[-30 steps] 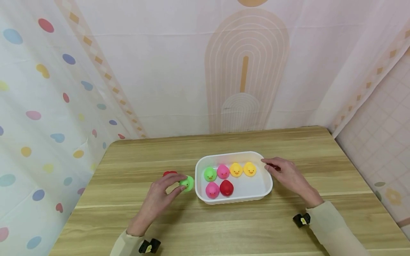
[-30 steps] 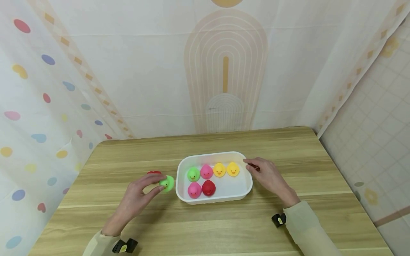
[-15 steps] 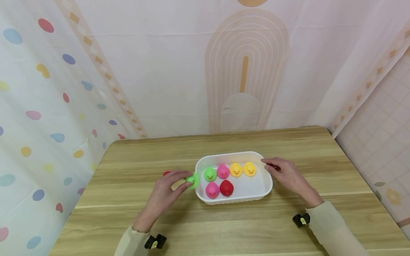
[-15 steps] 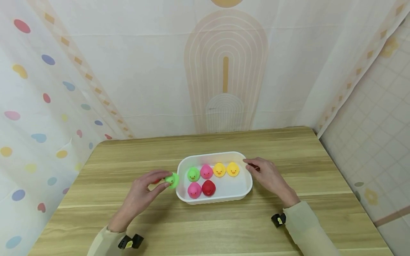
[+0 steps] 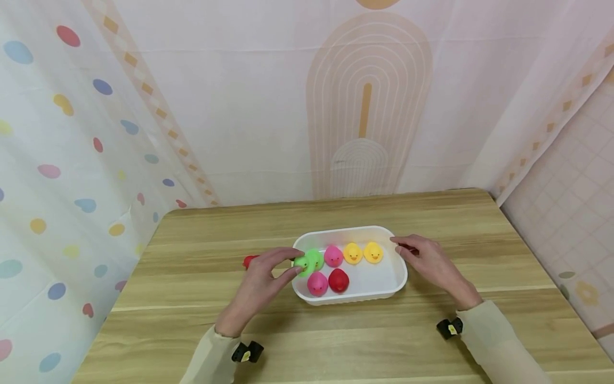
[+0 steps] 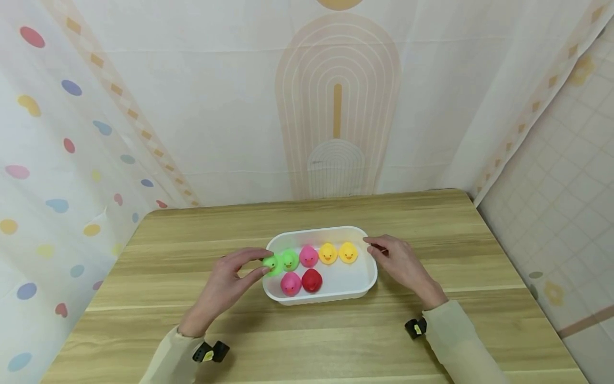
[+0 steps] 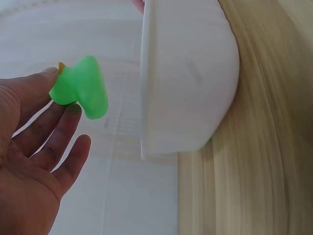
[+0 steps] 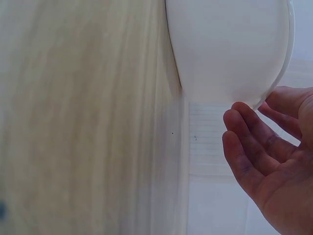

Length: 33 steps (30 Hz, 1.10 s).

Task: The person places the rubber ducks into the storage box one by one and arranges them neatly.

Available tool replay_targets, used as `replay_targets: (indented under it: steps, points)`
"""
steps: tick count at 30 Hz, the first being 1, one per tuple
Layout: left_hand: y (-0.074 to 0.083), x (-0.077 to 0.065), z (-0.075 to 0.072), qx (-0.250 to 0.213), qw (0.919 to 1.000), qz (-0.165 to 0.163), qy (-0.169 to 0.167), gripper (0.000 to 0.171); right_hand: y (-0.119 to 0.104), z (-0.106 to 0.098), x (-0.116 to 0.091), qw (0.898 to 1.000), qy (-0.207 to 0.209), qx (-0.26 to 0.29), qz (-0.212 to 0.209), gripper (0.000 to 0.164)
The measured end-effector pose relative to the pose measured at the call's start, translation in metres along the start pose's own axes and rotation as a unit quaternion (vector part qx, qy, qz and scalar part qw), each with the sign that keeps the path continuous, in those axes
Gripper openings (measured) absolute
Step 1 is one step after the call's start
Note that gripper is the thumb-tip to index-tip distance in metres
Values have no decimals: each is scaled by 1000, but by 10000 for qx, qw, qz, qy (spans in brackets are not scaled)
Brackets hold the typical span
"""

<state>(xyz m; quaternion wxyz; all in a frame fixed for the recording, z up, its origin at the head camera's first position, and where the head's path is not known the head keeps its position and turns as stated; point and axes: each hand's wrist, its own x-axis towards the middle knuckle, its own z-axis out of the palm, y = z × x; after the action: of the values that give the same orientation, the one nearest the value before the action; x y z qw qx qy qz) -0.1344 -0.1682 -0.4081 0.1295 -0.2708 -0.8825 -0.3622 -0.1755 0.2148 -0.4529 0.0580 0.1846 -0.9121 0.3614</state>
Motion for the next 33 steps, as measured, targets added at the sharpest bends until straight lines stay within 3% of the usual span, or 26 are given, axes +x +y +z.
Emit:
replay_targets:
  steps: [10, 28, 33]
  points:
    - [11, 16, 14, -444, 9984, -142, -306, 32, 1, 0, 0, 10000, 16, 12, -26, 28]
    - [26, 37, 44, -472, 9953, -132, -840, 34, 1, 0, 0, 10000, 1, 24, -21, 28]
    - [28, 42, 52, -576, 9921, -303, -1077, 34, 1, 1, 0, 10000, -32, 54, -10, 28]
